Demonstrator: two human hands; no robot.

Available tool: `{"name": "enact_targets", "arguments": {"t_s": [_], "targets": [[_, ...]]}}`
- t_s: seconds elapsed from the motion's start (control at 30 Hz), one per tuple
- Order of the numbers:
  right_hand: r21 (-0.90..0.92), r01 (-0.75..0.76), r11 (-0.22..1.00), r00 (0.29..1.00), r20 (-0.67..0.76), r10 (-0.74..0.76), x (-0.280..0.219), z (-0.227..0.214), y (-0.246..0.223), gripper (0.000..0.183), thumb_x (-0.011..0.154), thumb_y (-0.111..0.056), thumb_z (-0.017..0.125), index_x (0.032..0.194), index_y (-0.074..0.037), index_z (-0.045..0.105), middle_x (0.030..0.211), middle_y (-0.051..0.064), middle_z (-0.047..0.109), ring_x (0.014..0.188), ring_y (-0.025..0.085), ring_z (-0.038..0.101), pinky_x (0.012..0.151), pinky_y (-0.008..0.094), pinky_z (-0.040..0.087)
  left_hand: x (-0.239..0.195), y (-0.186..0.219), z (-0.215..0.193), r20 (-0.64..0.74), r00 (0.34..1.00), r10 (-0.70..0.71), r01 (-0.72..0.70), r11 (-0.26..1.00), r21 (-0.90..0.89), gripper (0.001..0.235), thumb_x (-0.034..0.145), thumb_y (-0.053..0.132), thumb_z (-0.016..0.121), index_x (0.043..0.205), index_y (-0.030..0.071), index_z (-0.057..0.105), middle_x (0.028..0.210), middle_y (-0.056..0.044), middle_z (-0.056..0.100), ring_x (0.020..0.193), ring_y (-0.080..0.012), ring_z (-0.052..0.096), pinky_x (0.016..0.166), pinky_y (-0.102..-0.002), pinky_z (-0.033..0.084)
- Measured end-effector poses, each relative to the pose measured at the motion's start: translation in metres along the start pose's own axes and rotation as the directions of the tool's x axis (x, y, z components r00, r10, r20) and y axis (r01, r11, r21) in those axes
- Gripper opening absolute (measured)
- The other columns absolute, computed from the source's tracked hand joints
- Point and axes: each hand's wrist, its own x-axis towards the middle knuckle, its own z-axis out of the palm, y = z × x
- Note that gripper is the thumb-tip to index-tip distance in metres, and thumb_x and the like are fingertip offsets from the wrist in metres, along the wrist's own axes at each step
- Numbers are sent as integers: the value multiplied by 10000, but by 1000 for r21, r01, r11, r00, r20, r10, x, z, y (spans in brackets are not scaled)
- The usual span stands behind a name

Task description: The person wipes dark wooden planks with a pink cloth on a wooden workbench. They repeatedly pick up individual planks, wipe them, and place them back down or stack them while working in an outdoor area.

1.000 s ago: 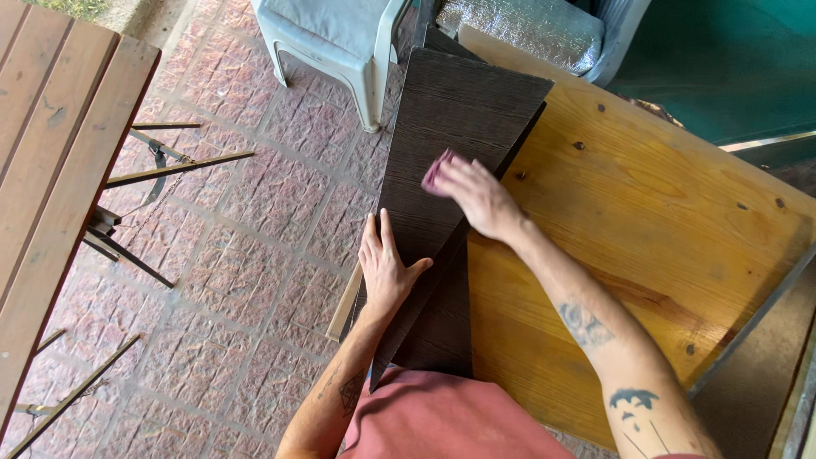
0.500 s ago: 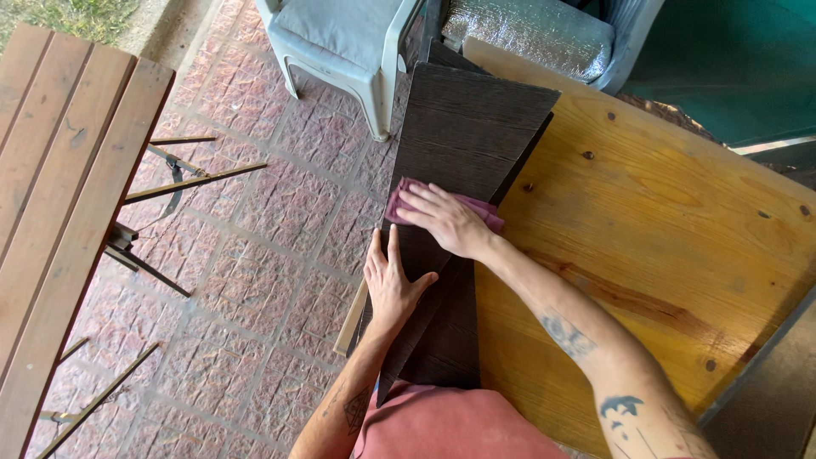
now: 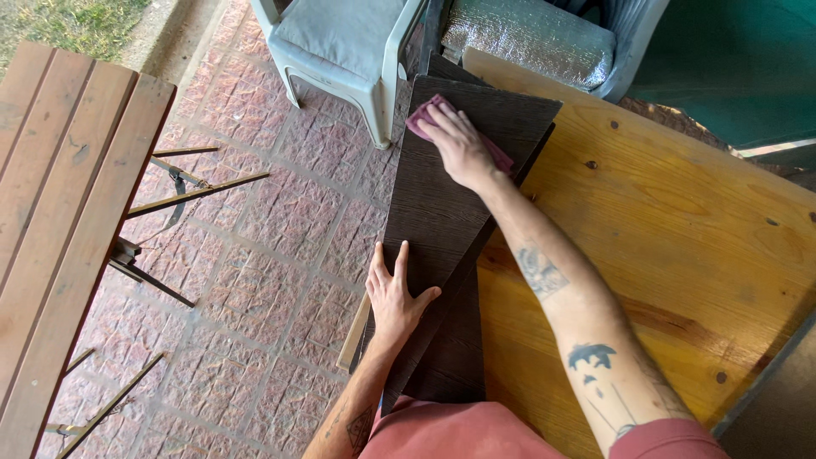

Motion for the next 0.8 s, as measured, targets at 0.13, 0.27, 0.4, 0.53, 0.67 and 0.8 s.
{"name": "enact_targets", "arguments": {"t_s": [0.13,0.27,0.4,0.53,0.67,0.8], "targets": [[0,98,995,994,-57,-98,7,28,-22,477,1039,-122,572,1505,-218,531,1609,114,405,1484,362,342,1180,577,301,-1,-1,-1,1,1000,-5,5,1000,-15,1085,700,551,869,1601,293,323,1643,-220,143,1495,-447,240,1180,-567,241],[98,201,975,979,13,-204,-31,21,-45,479,1046,-125,537,1511,-237,505,1629,74,390,1507,314,321,1227,523,258,1,2,-2,9,1000,-14,14,1000,-13,1088,700,548,872,1602,283,325,1633,-236,156,1483,-462,254,1174,-573,248],[73,225,972,966,117,-232,-74,-16,-40,472,1033,-116,540,1488,-239,517,1630,37,398,1505,267,341,1242,484,259,2,-4,2,6,1000,-13,13,1000,-4,1103,686,588,862,1604,307,317,1641,-226,152,1487,-456,253,1177,-569,243],[29,132,991,984,117,-134,-81,-45,6,473,1048,-150,515,1506,-266,502,1626,57,397,1498,305,338,1204,539,296,4,-4,3,17,1000,-18,18,1000,1,1110,691,588,861,1610,308,305,1637,-222,158,1490,-440,249,1165,-536,265],[-57,81,995,997,-10,-82,-40,-51,49,493,1074,-158,510,1558,-237,463,1609,91,411,1472,354,362,1143,589,355,4,-1,0,26,999,-28,27,999,31,1119,697,587,859,1617,311,286,1640,-220,150,1491,-434,245,1161,-531,271],[-116,4,993,995,-100,-16,10,-11,65,482,1073,-177,517,1550,-232,484,1610,97,397,1460,360,380,1128,606,358,4,4,-4,36,998,-48,48,999,16,1121,698,588,856,1620,314,281,1650,-213,138,1501,-425,233,1173,-533,252]]}}
